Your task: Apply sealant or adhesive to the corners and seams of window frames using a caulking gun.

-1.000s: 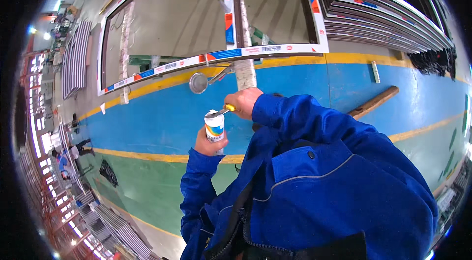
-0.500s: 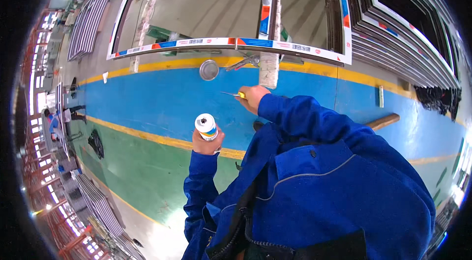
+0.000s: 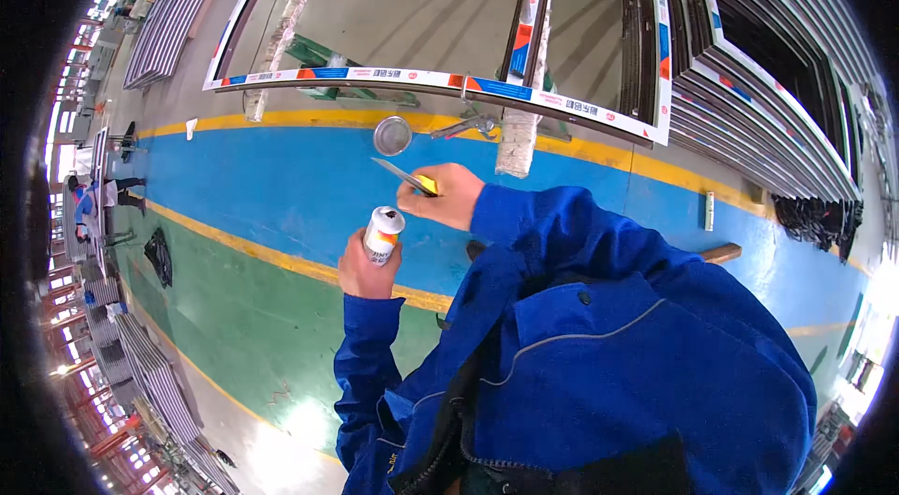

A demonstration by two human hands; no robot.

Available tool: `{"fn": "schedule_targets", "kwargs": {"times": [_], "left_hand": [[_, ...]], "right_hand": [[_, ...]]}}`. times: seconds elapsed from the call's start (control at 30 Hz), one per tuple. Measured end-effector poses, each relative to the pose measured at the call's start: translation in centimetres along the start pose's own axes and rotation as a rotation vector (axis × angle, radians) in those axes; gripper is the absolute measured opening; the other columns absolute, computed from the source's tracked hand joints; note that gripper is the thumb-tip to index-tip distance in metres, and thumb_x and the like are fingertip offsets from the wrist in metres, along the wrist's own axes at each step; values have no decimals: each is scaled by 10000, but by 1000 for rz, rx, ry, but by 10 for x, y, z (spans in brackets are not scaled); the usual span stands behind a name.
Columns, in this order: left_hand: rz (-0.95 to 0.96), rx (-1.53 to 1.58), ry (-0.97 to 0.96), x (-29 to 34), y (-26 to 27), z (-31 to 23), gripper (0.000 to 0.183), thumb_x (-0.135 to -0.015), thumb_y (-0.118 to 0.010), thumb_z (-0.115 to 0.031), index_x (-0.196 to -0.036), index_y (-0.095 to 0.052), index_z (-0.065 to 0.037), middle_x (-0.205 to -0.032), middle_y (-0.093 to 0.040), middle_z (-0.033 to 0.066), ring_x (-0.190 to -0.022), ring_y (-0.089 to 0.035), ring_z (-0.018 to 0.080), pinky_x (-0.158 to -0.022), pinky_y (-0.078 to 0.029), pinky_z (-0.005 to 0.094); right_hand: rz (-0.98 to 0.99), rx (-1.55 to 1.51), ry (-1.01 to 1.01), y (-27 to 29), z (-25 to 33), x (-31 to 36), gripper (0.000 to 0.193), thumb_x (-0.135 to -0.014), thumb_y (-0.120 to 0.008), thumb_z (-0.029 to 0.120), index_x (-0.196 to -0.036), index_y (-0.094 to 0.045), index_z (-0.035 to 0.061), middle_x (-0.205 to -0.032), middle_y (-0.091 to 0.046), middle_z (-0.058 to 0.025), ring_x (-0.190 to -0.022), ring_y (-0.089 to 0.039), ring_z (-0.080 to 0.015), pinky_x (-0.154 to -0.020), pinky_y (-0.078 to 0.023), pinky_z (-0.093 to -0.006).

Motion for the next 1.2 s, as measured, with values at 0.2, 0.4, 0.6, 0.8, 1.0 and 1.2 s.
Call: {"fn": "schedule_targets", "kwargs": {"times": [0.2, 0.4, 0.6, 0.8, 1.0, 1.2], "left_hand": [[64, -83, -57, -4, 5, -19, 519, -650, -801, -264, -1052, -562, -38, -937, -648, 156, -843, -625, 350, -711, -457, 457], [96, -112, -97, -7, -7, -28, 526, -656, -797, -274, -1061, -556, -39, -930, -647, 156, -841, -626, 342, -719, -454, 447], [3, -95, -162, -7, -12, -37, 498, -640, -805, -295, -1021, -577, -70, -898, -649, 104, -760, -623, 320, -653, -454, 437], [131, 546, 89, -8, -41, -18, 499, -706, -753, -193, -1111, -532, -4, -956, -639, 183, -812, -639, 332, -700, -508, 401], [153, 304, -56, -12, -43, -41, 520, -646, -764, -142, -1075, -522, 25, -1001, -581, 202, -896, -594, 342, -783, -479, 408], [168, 201, -156, -14, -50, -49, 497, -624, -749, -123, -1034, -508, 21, -912, -545, 195, -865, -551, 368, -753, -455, 433]], "right_hand": [[102, 110, 74, 2, 16, -7, 170, -836, -690, 165, -943, -676, 33, -785, -658, -56, -731, -580, -109, -670, -480, -279], [41, 127, 112, 12, 2, -7, 217, -817, -701, 252, -902, -676, 54, -757, -666, -81, -689, -614, -150, -650, -501, -309], [64, -39, -277, 23, -14, 2, 219, -848, -686, 262, -898, -669, 49, -705, -645, -51, -614, -583, -144, -585, -483, -320], [-235, 487, 159, 63, 3, 24, 211, -821, -677, 280, -885, -636, 83, -656, -605, -127, -612, -624, -285, -561, -490, -388], [-193, 839, 206, 44, -3, 34, 161, -775, -645, 212, -863, -578, 94, -750, -637, -113, -712, -647, -318, -606, -509, -434], [-142, 903, 240, 46, -8, 35, 156, -793, -619, 216, -871, -564, 93, -783, -643, -116, -734, -651, -325, -623, -514, -449]]}}
Point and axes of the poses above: each hand's wrist, its own x-axis away from the middle knuckle, its own y-axis out of the back of the hand, z = x × y, the point moved 8 cm from there along -x, towards the middle knuckle
